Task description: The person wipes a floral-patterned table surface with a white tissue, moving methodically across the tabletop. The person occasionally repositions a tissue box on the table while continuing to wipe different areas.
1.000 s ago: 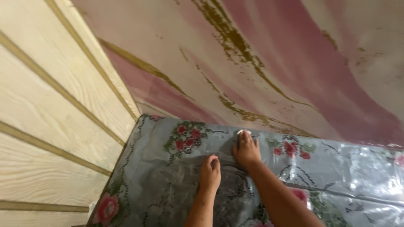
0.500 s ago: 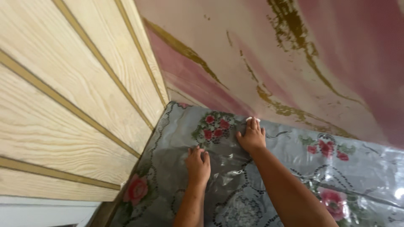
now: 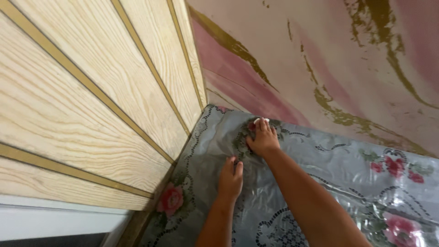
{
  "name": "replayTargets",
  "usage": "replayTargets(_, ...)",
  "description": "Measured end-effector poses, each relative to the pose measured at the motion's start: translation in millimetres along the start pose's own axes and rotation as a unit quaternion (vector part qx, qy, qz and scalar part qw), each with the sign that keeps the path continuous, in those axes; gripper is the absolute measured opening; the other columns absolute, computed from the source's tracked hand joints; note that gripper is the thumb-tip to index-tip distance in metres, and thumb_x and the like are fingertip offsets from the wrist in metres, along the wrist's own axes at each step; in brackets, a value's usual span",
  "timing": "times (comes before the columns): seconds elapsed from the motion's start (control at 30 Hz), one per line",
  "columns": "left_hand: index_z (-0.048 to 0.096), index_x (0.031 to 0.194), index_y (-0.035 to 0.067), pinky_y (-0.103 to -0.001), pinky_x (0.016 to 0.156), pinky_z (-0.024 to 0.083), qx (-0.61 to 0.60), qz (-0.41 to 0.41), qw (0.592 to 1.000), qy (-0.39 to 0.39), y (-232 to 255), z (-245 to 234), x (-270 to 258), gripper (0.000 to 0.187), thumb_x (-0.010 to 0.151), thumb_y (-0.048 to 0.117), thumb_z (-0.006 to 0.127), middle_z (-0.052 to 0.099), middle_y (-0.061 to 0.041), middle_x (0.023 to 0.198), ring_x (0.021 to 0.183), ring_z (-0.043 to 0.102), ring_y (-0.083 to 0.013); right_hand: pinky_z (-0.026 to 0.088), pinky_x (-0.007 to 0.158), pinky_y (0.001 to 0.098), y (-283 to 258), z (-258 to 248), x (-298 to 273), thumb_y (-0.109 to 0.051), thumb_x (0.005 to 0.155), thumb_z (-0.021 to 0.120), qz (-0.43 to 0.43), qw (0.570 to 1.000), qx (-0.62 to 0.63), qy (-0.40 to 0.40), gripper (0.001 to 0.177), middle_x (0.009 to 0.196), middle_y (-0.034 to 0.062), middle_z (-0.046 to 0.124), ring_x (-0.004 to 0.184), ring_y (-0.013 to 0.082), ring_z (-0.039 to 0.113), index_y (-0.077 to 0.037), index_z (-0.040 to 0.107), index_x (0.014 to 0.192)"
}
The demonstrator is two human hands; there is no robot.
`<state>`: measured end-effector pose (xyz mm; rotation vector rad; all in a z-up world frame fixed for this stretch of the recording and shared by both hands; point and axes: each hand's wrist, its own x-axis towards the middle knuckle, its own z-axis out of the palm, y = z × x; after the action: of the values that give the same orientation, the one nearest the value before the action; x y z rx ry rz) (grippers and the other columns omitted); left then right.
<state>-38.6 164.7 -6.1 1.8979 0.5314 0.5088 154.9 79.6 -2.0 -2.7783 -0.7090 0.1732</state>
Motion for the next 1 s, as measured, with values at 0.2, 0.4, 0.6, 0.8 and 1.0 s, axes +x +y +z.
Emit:
replayTargets(0.2,0.054,0.137,0.001,-0.042,0.108,0.043,-0.040,-0.029,0.999,-0.015,9,-12,-5,0.045,0.101,0.027,0.053,0.057,-0.022,0.139,0.130,0.055,-0.0359,0.013,0.127,0.0431,-39,3,14,-0.044,0.093,0.052,-0.059,0.998,0.006,-0.028,0.082,0.168,0.0157,0.018,0.157,0.0290,0.014,-0.004,0.024,0.159)
replayTargets(0.4,0.054,0.138,0.001,-0.043,0.109,0.042,-0.110,0.011,0.993,0.028,2,-6,-9,0.044,0.101,0.025,0.050,0.055,-0.019,0.139,0.131,0.054,-0.0330,0.011,0.127,0.0437,-90,-5,6,-0.036,0.099,0.042,-0.144,0.981,-0.002,-0.129,0.068,0.169,0.0141,0.019,0.157,0.0268,0.017,-0.007,0.026,0.159)
replayTargets(0.6,0.060,0.119,0.003,-0.037,0.103,0.044,-0.244,-0.140,0.951,0.130,-32,-10,-3,0.032,0.104,0.024,0.041,0.062,-0.014,0.117,0.112,0.059,-0.0255,0.007,0.126,0.0468,-115,-16,-24,-0.028,0.101,0.043,-0.218,0.956,0.009,-0.194,0.062,0.168,0.0060,0.020,0.155,0.0216,0.018,-0.013,0.025,0.158)
replayTargets(0.8,0.059,0.123,0.002,-0.041,0.101,0.044,-0.246,-0.133,0.934,0.223,-56,-22,-15,0.037,0.105,0.027,0.038,0.059,-0.015,0.120,0.111,0.057,-0.0302,0.010,0.128,0.0489,-116,-7,-73,-0.024,0.104,0.039,-0.272,0.947,-0.034,-0.169,0.057,0.169,0.0042,0.025,0.157,0.0183,0.022,-0.012,0.031,0.159)
replayTargets(1.0,0.055,0.129,0.000,-0.041,0.112,0.036,-0.183,-0.041,0.951,0.246,-57,-35,-39,0.043,0.106,0.031,0.035,0.049,-0.019,0.147,0.134,0.048,-0.0308,0.008,0.126,0.0489,-130,1,-120,-0.038,0.104,0.036,-0.240,0.951,-0.050,-0.189,0.067,0.171,0.0098,0.013,0.158,0.0229,0.009,-0.008,0.019,0.161)
